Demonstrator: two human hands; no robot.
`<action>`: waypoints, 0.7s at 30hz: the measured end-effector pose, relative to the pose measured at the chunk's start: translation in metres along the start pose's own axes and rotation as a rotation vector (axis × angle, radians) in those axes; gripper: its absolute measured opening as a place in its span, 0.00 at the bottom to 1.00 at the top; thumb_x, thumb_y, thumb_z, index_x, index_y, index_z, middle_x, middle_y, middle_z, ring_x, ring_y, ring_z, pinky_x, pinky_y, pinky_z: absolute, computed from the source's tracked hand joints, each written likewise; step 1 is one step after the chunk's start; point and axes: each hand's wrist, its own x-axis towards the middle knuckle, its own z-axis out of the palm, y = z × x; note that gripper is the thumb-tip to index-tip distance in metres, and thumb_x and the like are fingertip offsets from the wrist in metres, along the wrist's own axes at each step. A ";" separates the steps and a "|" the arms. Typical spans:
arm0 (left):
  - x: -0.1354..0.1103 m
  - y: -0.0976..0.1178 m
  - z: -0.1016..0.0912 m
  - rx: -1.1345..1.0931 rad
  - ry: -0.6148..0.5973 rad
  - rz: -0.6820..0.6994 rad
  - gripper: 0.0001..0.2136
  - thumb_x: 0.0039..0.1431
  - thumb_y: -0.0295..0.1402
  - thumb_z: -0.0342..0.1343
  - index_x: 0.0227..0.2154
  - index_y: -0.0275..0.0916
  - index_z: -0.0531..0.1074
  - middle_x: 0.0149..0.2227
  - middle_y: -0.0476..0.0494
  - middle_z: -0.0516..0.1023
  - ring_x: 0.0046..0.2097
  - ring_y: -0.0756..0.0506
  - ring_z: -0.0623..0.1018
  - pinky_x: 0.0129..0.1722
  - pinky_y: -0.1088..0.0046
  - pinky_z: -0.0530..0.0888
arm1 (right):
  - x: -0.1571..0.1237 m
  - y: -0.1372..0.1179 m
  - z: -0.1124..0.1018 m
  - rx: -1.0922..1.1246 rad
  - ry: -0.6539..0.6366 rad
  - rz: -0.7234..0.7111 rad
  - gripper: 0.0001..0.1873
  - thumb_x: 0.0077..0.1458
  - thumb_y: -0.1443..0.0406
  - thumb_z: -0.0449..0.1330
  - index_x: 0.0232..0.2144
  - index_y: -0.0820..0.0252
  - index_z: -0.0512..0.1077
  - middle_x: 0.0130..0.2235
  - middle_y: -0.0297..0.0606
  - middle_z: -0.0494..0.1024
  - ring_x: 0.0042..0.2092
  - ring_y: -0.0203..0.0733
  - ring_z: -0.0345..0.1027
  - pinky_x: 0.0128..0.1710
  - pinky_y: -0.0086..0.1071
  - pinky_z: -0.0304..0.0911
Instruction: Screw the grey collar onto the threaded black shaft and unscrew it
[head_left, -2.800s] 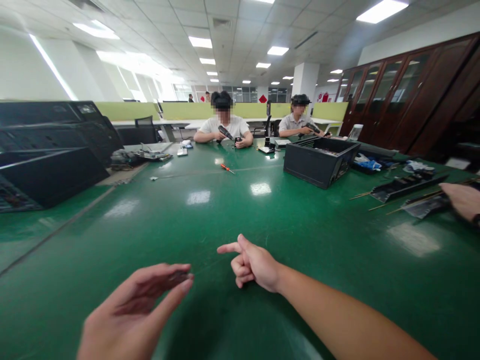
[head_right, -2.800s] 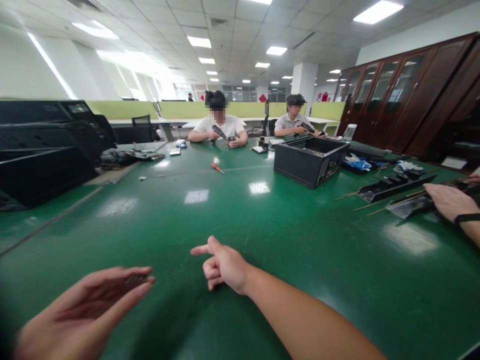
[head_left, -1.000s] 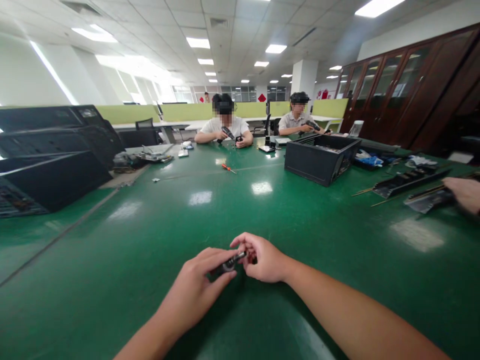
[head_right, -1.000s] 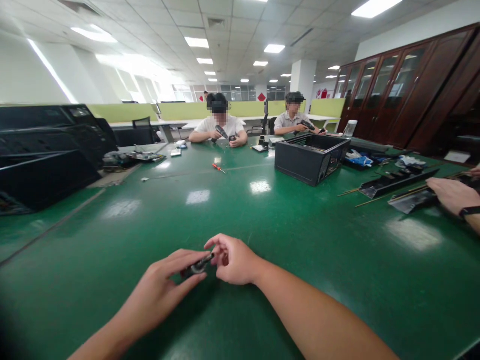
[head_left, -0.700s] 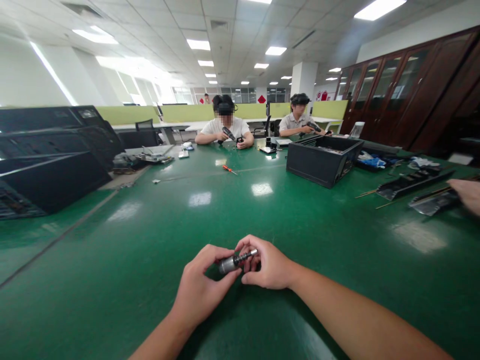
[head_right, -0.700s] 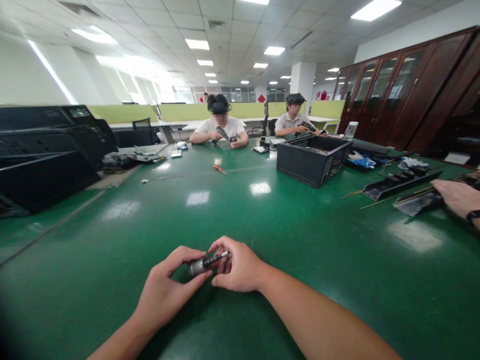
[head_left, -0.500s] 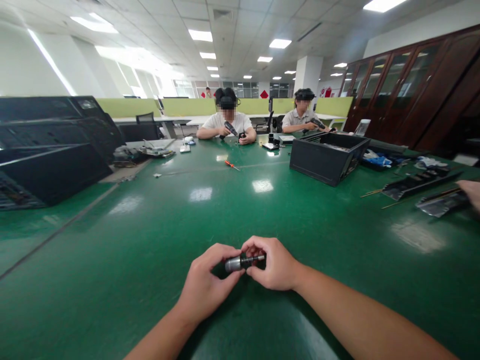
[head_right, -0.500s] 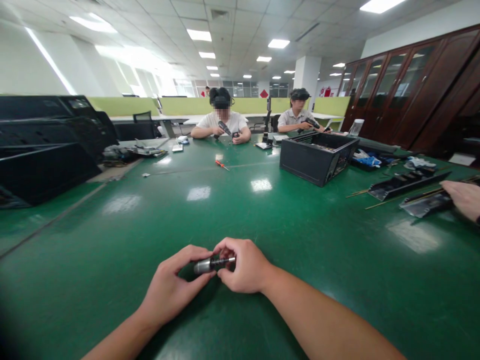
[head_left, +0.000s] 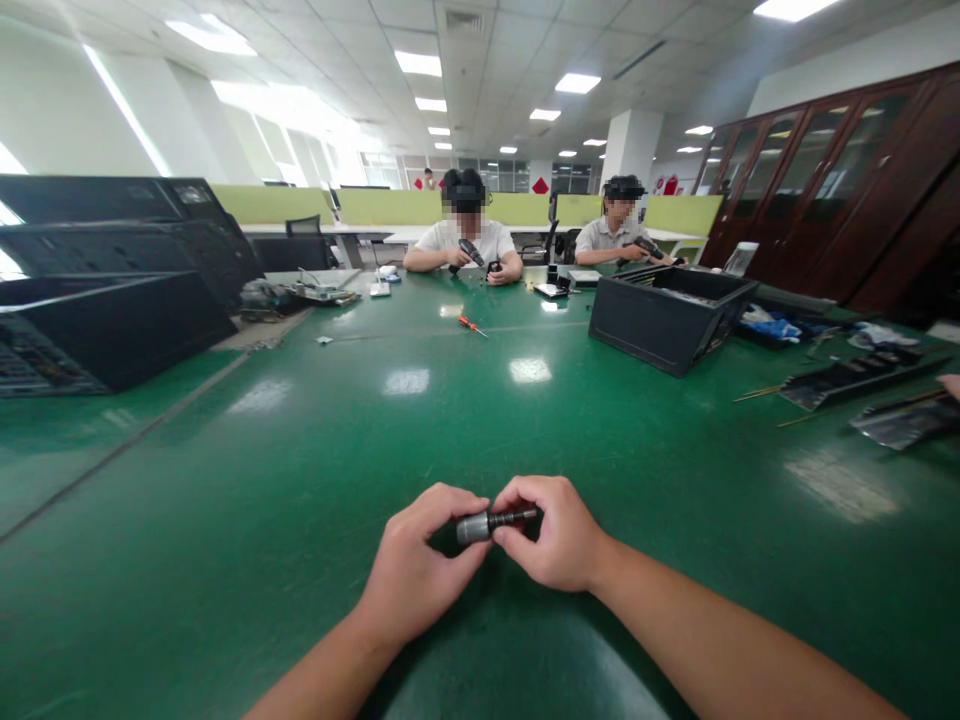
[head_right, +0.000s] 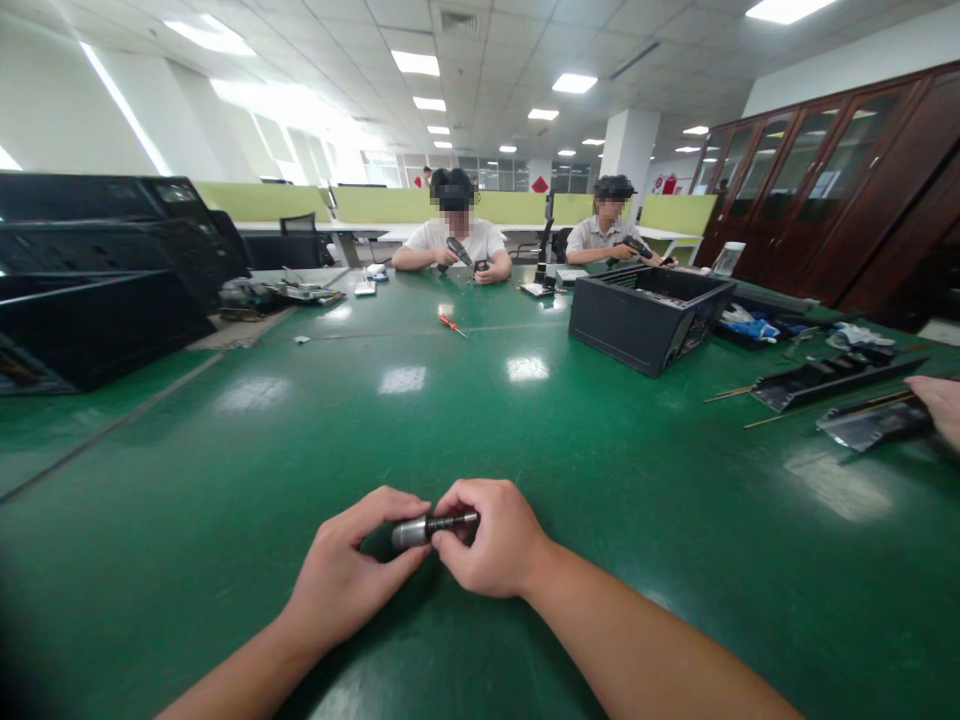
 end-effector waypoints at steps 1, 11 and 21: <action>0.000 0.000 0.000 -0.004 0.000 0.002 0.11 0.53 0.25 0.64 0.40 0.42 0.77 0.36 0.48 0.81 0.38 0.48 0.81 0.39 0.73 0.77 | 0.000 0.000 0.000 -0.003 0.003 -0.004 0.05 0.46 0.69 0.64 0.30 0.58 0.75 0.29 0.33 0.79 0.30 0.38 0.72 0.32 0.29 0.62; -0.001 0.004 0.000 -0.018 0.007 0.011 0.10 0.55 0.26 0.64 0.40 0.42 0.77 0.36 0.46 0.80 0.38 0.47 0.80 0.39 0.72 0.77 | 0.002 -0.002 -0.001 0.030 0.018 0.012 0.03 0.46 0.68 0.65 0.27 0.60 0.74 0.27 0.33 0.77 0.28 0.37 0.69 0.30 0.28 0.60; 0.000 0.004 0.001 -0.026 0.004 0.010 0.09 0.55 0.26 0.63 0.39 0.41 0.77 0.36 0.44 0.81 0.38 0.46 0.81 0.38 0.70 0.77 | 0.002 -0.002 -0.003 0.036 0.004 0.031 0.04 0.45 0.69 0.64 0.27 0.58 0.73 0.27 0.33 0.78 0.29 0.38 0.70 0.30 0.29 0.62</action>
